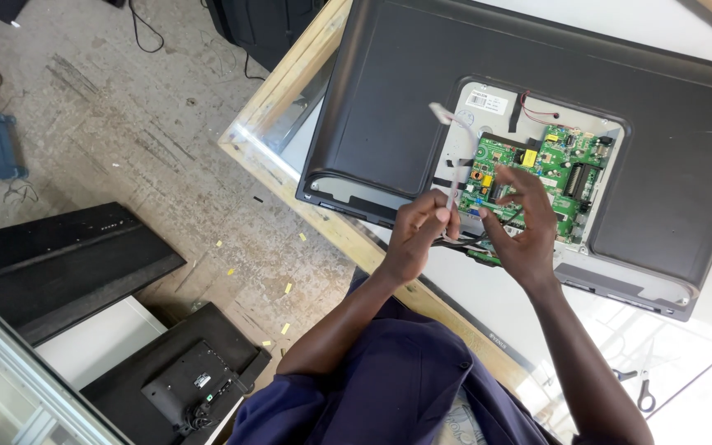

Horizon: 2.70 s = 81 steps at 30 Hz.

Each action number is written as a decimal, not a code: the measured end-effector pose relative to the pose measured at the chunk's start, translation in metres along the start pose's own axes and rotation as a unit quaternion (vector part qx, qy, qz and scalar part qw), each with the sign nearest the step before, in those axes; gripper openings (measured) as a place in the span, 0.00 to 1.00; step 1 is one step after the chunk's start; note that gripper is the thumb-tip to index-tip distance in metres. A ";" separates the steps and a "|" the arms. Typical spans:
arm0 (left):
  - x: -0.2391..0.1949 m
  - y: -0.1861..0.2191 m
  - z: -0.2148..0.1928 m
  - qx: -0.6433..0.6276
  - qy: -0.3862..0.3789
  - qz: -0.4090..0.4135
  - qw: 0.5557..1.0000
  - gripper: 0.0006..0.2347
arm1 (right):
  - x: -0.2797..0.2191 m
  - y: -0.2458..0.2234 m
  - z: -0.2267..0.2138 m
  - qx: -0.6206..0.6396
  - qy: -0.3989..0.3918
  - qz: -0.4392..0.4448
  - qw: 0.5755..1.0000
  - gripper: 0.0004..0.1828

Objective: The person cuts a piece of black tape with scissors and applies it to a circuit board inside a disassembled television. They then connect a white ribbon cable to the board and plug a power cord into the back of the device.

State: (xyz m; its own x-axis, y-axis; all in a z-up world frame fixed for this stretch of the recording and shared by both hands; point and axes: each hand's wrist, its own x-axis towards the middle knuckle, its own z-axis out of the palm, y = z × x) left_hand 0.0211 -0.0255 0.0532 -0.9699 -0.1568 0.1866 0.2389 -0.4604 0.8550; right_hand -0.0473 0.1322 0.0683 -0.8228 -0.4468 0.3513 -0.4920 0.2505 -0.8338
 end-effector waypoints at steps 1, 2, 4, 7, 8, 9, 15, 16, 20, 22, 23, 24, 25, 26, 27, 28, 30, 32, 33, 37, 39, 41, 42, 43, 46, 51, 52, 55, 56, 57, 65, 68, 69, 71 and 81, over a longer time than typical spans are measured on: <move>-0.001 0.003 0.002 -0.001 -0.003 0.001 1.000 0.12 | 0.008 -0.009 0.001 -0.002 0.002 -0.001 1.000 0.29; -0.001 0.005 0.004 -0.002 -0.021 -0.003 1.000 0.13 | 0.016 -0.017 0.001 -0.019 0.011 -0.016 1.000 0.37; -0.004 0.002 0.005 -0.005 -0.041 -0.008 0.999 0.14 | 0.025 -0.017 -0.001 -0.038 0.021 -0.030 0.999 0.45; -0.009 -0.008 -0.001 -0.024 -0.037 -0.009 0.999 0.15 | 0.028 0.010 -0.008 -0.025 0.011 -0.076 0.997 0.32; -0.009 -0.009 -0.003 -0.042 -0.020 -0.016 0.999 0.14 | 0.026 0.018 -0.012 0.020 -0.024 -0.033 0.999 0.22; -0.010 -0.010 -0.006 -0.059 -0.004 -0.024 0.998 0.14 | 0.025 0.027 -0.015 0.066 -0.060 0.010 0.996 0.12; 0.006 -0.006 -0.021 -0.062 0.086 -0.063 0.992 0.11 | 0.021 0.038 -0.032 0.266 -0.231 0.146 0.924 0.12; 0.008 -0.009 -0.025 -0.062 0.086 -0.063 0.992 0.11 | 0.015 0.047 -0.033 0.266 -0.231 0.146 0.924 0.12; 0.016 -0.020 -0.039 -0.067 0.108 -0.081 0.989 0.11 | -0.003 0.080 -0.040 0.306 -0.273 0.232 0.882 0.22; 0.016 -0.024 -0.043 -0.065 0.110 -0.085 0.988 0.11 | -0.003 0.073 -0.041 0.317 -0.278 0.260 0.869 0.23; 0.016 -0.024 -0.044 -0.060 0.110 -0.083 0.989 0.12 | 0.001 0.059 -0.040 0.311 -0.283 0.255 0.871 0.22; 0.017 -0.024 -0.045 -0.054 0.110 -0.080 0.989 0.12 | 0.007 0.045 -0.039 0.306 -0.289 0.249 0.873 0.22; 0.018 -0.026 -0.047 -0.054 0.111 -0.080 0.989 0.12 | 0.009 0.040 -0.039 0.306 -0.289 0.249 0.872 0.22; 0.018 -0.027 -0.048 -0.051 0.110 -0.081 0.989 0.12 | 0.012 0.035 -0.039 0.291 -0.293 0.233 0.881 0.20; 0.019 -0.028 -0.050 -0.047 0.110 -0.083 0.989 0.12 | 0.014 0.029 -0.039 0.275 -0.296 0.216 0.889 0.19; 0.019 -0.029 -0.050 -0.047 0.110 -0.082 0.989 0.12 | 0.015 0.029 -0.038 0.275 -0.297 0.216 0.889 0.19; 0.019 -0.032 -0.051 -0.037 0.107 -0.079 0.990 0.12 | 0.017 0.029 -0.036 0.196 -0.294 0.194 0.915 0.17; 0.020 -0.037 -0.055 -0.022 0.103 -0.084 0.991 0.13 | 0.019 0.031 -0.034 0.124 -0.270 0.176 0.938 0.16; 0.021 -0.040 -0.057 -0.008 0.098 -0.088 0.991 0.13 | 0.020 0.031 -0.033 0.051 -0.243 0.156 0.956 0.17; 0.021 -0.048 -0.060 0.007 0.098 -0.087 0.991 0.14 | 0.012 0.052 -0.023 -0.090 -0.215 0.106 0.967 0.12; 0.020 -0.050 -0.061 0.012 0.096 -0.087 0.992 0.14 | 0.006 0.065 -0.015 -0.164 -0.198 0.089 0.962 0.10; 0.020 -0.051 -0.060 0.011 0.097 -0.086 0.992 0.14 | 0.006 0.062 -0.011 -0.165 -0.206 0.094 0.960 0.09; 0.020 -0.051 -0.060 0.011 0.097 -0.084 0.992 0.14 | 0.005 0.060 -0.009 -0.165 -0.214 0.099 0.958 0.09; 0.020 -0.051 -0.061 0.011 0.098 -0.084 0.992 0.14 | 0.008 0.056 -0.010 -0.165 -0.215 0.099 0.957 0.09; 0.020 -0.052 -0.062 0.009 0.096 -0.088 0.991 0.14 | 0.012 0.048 -0.011 -0.167 -0.234 0.097 0.953 0.08; 0.022 -0.055 -0.061 0.010 0.091 -0.088 0.992 0.14 | 0.011 0.048 -0.007 -0.218 -0.257 0.067 0.939 0.05; 0.022 -0.055 -0.061 0.010 0.092 -0.088 0.992 0.14 | 0.012 0.048 -0.007 -0.218 -0.258 0.066 0.939 0.05; 0.021 -0.056 -0.062 0.012 0.091 -0.090 0.992 0.14 | 0.013 0.047 -0.007 -0.246 -0.273 0.046 0.929 0.04; 0.021 -0.057 -0.062 0.011 0.091 -0.091 0.992 0.14 | 0.014 0.047 -0.008 -0.254 -0.281 0.047 0.924 0.05; 0.021 -0.057 -0.063 0.009 0.091 -0.091 0.992 0.14 | 0.015 0.047 -0.008 -0.262 -0.289 0.047 0.919 0.05; 0.020 -0.059 -0.065 0.013 0.092 -0.093 0.991 0.14 | 0.014 0.054 -0.007 -0.288 -0.311 0.041 0.905 0.06; 0.020 -0.059 -0.065 0.014 0.097 -0.096 0.991 0.14 | 0.015 0.053 -0.007 -0.291 -0.320 0.039 0.901 0.07; 0.021 -0.059 -0.064 0.015 0.099 -0.098 0.990 0.14 | 0.015 0.052 -0.007 -0.293 -0.323 0.035 0.899 0.07; 0.020 -0.057 -0.063 0.015 0.099 -0.099 0.990 0.14 | 0.015 0.051 -0.007 -0.296 -0.324 0.034 0.898 0.07; 0.023 -0.061 -0.063 0.020 0.104 -0.104 0.989 0.14 | 0.017 0.058 -0.005 -0.329 -0.349 0.048 0.876 0.06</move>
State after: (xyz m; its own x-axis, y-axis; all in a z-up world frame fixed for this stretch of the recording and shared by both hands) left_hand -0.0125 -0.0561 -0.0252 -0.9661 -0.2398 -0.0954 0.0286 -0.4669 0.8839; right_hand -0.0917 0.1436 0.0279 -0.6081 -0.7552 -0.2447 -0.6759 0.6542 -0.3394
